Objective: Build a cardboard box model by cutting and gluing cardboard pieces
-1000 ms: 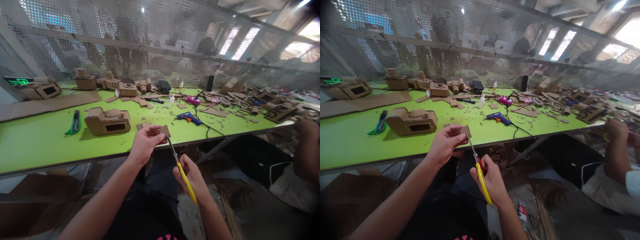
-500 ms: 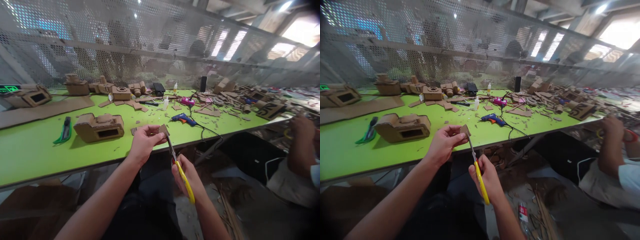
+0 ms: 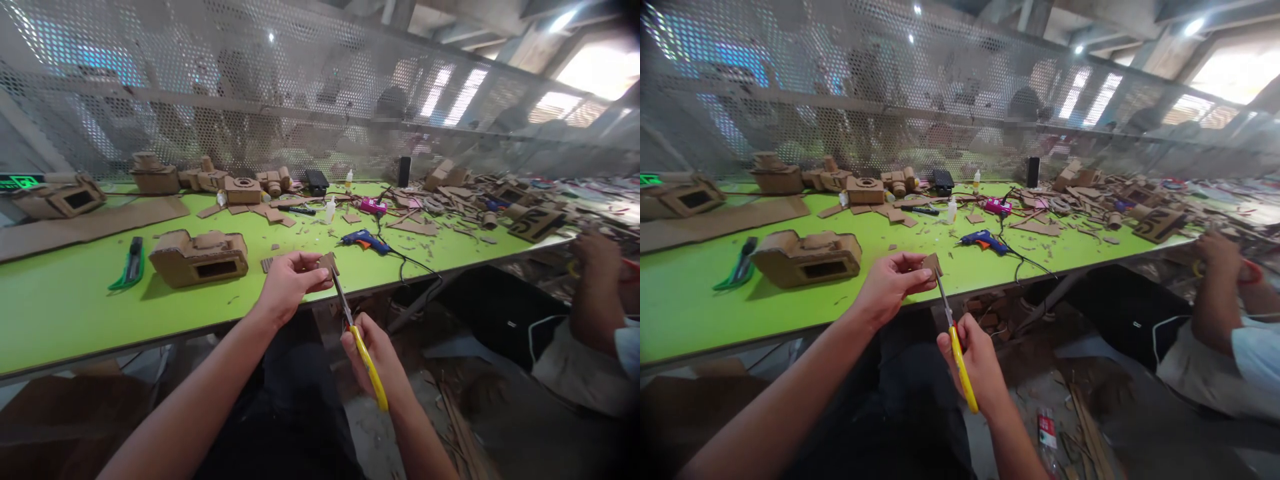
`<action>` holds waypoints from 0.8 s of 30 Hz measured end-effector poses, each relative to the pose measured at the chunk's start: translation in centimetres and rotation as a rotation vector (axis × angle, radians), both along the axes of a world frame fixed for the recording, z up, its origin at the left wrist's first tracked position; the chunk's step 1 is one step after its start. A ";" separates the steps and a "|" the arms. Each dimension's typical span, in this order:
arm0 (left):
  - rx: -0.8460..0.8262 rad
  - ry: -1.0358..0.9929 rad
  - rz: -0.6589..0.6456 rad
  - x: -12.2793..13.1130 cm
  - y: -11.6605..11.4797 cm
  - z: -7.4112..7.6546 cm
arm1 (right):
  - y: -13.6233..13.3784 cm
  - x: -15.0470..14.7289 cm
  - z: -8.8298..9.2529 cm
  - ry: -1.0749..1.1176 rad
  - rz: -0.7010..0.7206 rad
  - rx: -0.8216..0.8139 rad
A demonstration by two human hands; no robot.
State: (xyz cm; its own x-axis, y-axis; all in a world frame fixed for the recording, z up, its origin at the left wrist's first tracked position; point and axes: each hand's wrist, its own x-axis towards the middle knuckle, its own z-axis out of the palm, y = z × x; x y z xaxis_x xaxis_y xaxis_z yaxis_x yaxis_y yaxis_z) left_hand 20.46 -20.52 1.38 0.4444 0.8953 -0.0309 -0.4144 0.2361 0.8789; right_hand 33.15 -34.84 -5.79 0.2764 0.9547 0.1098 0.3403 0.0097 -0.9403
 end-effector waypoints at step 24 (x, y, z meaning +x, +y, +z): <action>0.103 0.184 -0.336 -0.5 3.1 1.4 | -0.4 1.9 0.3 -0.076 0.019 0.032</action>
